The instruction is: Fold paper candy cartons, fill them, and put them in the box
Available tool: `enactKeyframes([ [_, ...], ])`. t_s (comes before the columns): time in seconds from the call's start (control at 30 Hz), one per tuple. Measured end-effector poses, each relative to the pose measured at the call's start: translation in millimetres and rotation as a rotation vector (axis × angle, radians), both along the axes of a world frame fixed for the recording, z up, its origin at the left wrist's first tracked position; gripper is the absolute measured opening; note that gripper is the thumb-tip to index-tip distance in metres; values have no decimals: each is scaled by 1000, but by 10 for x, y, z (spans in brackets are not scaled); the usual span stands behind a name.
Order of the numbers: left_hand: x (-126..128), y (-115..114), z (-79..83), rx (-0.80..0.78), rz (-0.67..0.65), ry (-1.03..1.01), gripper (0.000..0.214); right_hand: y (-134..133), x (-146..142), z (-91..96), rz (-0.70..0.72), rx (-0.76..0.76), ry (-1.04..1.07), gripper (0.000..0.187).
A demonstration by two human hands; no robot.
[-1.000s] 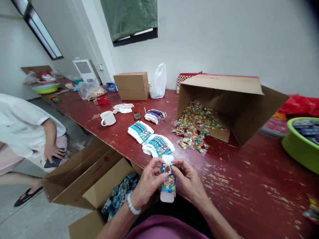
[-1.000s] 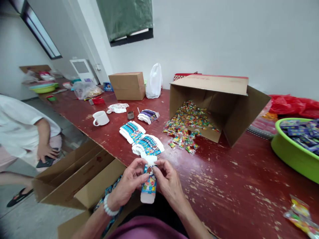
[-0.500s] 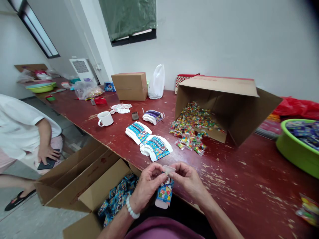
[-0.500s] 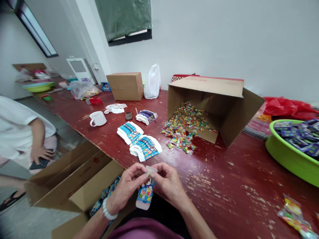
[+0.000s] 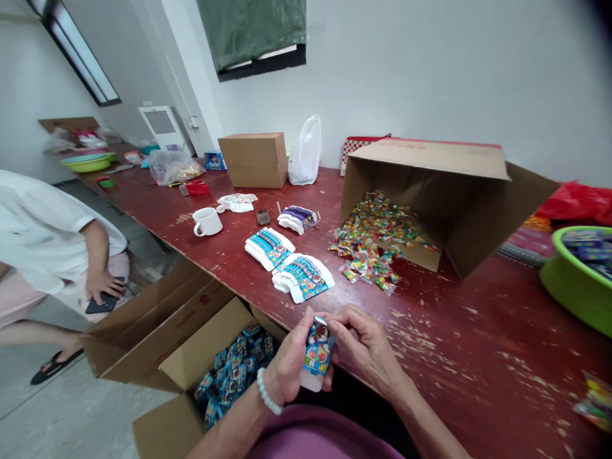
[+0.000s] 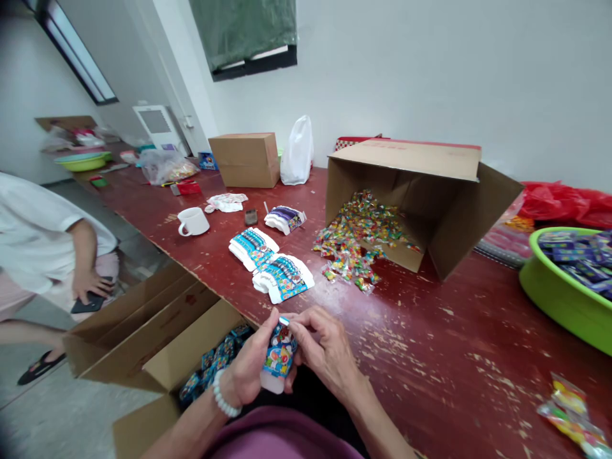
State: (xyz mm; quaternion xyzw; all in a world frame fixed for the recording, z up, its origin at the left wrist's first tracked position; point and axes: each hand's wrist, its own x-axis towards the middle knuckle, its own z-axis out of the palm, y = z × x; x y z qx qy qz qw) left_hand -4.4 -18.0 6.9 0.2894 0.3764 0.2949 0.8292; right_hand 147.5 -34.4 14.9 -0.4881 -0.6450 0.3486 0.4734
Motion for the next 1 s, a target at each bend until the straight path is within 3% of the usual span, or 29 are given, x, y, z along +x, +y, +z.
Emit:
enactKeyframes([
  [0.2,14,-24,-32,187,26,123,69,29,-27,138,41,-222,87,21],
  [0.33,3,-19,-26,301,-18,162,73,84,-70,221,25,-349,306,26],
  [0.5,-46,-3,-17,362,-84,193,74,110,-90,189,37,-435,478,30],
  [0.7,-55,-8,-37,309,-47,164,69,25,-34,40,147,-257,332,22],
  [0.87,10,-11,-82,169,3,67,64,-86,-117,-108,36,21,42,9],
  [0.93,10,-16,-104,159,5,25,57,-32,-83,-169,41,10,-32,9],
  [1.0,-13,-36,-129,151,-15,1,54,125,75,-226,58,-95,-82,14],
])
